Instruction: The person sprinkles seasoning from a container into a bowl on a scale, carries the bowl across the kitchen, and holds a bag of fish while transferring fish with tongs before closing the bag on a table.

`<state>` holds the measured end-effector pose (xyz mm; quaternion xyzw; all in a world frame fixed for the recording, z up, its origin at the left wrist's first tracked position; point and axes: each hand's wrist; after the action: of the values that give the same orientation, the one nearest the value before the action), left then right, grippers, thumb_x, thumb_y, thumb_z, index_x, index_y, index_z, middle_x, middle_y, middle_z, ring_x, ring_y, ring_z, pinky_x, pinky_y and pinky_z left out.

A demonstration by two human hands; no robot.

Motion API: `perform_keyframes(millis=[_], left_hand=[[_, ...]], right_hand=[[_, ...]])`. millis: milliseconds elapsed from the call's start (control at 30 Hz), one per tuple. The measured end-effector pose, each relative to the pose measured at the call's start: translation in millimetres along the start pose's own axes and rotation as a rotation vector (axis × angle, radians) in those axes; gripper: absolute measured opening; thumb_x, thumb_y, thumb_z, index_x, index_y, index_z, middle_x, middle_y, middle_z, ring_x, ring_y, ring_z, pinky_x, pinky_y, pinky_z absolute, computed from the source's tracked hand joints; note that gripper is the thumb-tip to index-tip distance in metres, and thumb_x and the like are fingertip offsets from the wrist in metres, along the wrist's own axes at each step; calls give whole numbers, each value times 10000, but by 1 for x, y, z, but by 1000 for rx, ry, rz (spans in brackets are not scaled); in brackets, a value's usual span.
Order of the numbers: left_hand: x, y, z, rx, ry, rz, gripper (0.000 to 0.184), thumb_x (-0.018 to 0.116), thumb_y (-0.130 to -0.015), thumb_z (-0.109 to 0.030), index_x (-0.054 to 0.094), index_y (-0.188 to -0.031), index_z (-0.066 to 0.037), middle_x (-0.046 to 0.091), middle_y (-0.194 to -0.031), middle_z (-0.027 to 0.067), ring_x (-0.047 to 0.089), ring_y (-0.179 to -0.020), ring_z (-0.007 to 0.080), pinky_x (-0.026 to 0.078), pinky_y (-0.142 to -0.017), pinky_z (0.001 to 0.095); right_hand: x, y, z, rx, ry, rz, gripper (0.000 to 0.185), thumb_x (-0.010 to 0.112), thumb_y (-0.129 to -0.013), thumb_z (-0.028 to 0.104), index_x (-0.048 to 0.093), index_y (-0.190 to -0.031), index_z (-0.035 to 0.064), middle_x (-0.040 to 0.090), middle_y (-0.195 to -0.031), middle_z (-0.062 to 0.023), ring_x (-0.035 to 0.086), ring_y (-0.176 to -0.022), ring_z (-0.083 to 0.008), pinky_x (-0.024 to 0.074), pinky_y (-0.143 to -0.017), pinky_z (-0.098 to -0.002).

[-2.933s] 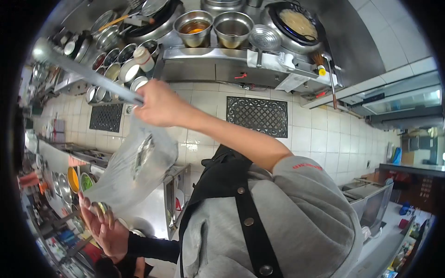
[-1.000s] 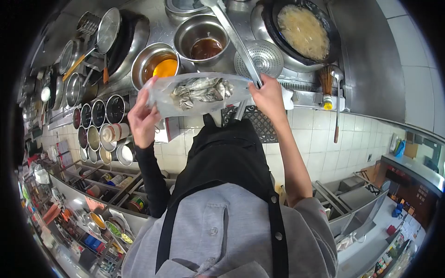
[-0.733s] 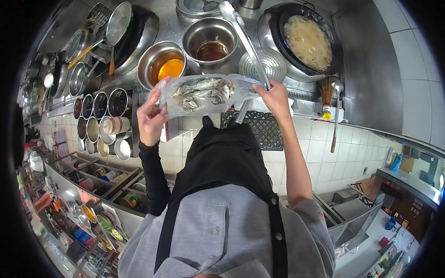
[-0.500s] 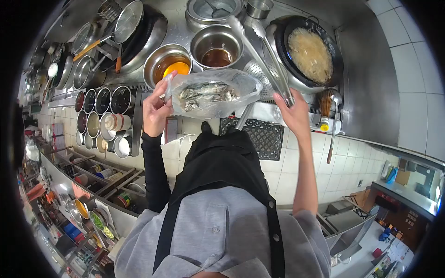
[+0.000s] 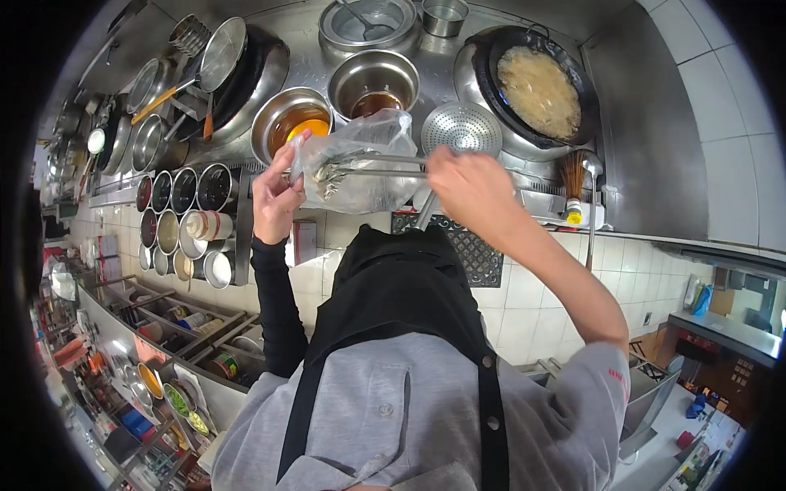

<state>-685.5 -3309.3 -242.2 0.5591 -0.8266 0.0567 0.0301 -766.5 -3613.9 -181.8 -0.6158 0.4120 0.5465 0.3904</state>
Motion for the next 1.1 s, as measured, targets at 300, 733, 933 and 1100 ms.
perform_keyframes(millis=[300,733,933,1100], left_hand=[[18,29,0,10,-90,21,859,455,-595,47,526,-1452,34,472,-1545,146,493,-1272,137,388,-816,166],[34,39,10,40,-100,26,876,499,-592,23,546,-1464,-43,504,-1533,114,438,-760,24,314,-613,163],[27,36,13,57,1,-59,852,503,-626,26,534,-1473,-50,483,-1540,156,415,-748,39,339,-625,178],[28,28,15,70,12,-48,831,486,-636,32,528,-1464,-12,488,-1532,156,399,-724,44,334,-626,178]], right_hand=[[33,-42,-9,-115,111,88,83,685,-741,53,712,-793,-5,689,-832,-166,728,-682,-254,576,-567,-355],[60,-62,-9,-227,305,52,114,666,-778,95,706,-809,-8,641,-836,-130,701,-669,-225,536,-557,-333],[56,-54,-8,-254,294,72,110,660,-787,104,696,-805,2,638,-854,-117,700,-677,-219,537,-570,-329],[55,-56,-8,-231,289,41,104,666,-785,101,693,-800,1,637,-855,-124,698,-672,-221,551,-583,-337]])
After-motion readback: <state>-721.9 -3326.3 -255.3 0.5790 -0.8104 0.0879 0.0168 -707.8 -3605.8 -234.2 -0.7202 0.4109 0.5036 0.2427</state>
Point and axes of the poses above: each hand's wrist, its own y-axis away from the middle knuckle, its own x-axis out of the palm, z = x × y
